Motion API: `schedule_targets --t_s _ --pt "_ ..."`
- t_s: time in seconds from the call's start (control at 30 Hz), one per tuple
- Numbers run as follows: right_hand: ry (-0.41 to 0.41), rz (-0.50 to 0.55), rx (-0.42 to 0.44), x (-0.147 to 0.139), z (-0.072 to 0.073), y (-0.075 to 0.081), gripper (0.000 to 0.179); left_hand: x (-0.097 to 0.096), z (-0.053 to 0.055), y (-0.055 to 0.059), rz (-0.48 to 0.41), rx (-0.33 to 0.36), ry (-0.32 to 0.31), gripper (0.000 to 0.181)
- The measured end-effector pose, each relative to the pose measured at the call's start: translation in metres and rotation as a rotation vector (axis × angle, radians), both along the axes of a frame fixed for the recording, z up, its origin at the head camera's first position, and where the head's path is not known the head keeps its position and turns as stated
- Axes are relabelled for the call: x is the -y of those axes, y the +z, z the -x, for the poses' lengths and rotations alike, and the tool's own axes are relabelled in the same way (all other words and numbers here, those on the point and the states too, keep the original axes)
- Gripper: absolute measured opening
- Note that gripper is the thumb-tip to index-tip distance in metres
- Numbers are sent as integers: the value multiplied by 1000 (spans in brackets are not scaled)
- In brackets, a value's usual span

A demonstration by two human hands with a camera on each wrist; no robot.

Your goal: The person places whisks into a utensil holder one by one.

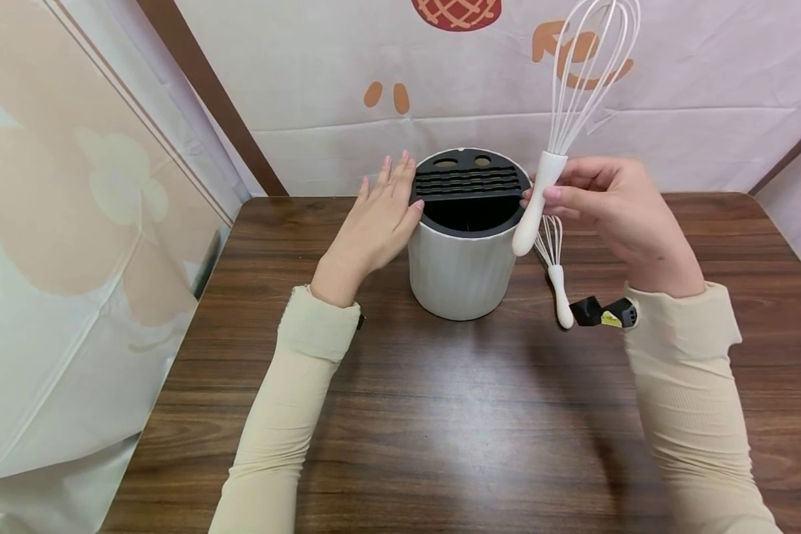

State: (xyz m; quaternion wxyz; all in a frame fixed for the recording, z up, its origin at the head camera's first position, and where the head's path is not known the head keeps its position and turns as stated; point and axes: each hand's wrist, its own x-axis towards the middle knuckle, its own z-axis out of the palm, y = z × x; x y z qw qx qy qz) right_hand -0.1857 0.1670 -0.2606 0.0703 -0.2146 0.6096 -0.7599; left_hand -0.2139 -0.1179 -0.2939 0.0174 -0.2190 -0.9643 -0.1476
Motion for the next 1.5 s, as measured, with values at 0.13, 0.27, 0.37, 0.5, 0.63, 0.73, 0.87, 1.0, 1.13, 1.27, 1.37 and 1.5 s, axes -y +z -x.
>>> schedule_targets --t_s 0.13,0.27,0.37,0.5,0.63,0.73,0.87,1.0,1.13,1.27,1.37,1.5 --pt "-4 5 11 6 1 2 19 0 -1 0 -3 -2 -1 61" --pt "-14 3 40 11 2 5 22 -1 0 0 -4 -3 -2 61" --pt "-18 -4 48 14 3 8 24 -2 1 0 -4 -1 -6 61" --pt "-10 13 34 19 6 12 21 -4 2 0 -1 -4 -7 61" --pt "-7 45 10 24 10 11 18 -4 2 0 -3 -6 -10 61" --pt "-21 43 -7 28 11 7 15 -4 0 -2 1 9 -17 61" --pt "-34 26 -22 35 12 4 15 -3 -3 -4 11 14 -10 61" --pt "-36 7 -51 42 17 5 15 -1 -3 -3 6 -3 4 60" --pt "-58 -22 -84 47 22 5 13 -2 -2 -2 -7 -6 -3 61" --pt "-84 -96 -95 54 27 2 12 -2 -2 -5 3 2 -3 61" --pt "-109 -147 -87 60 30 1 14 -2 -3 -6 6 1 0 61" --pt "-138 -196 -77 66 34 2 17 -3 -2 -7 -2 -7 -2 61"
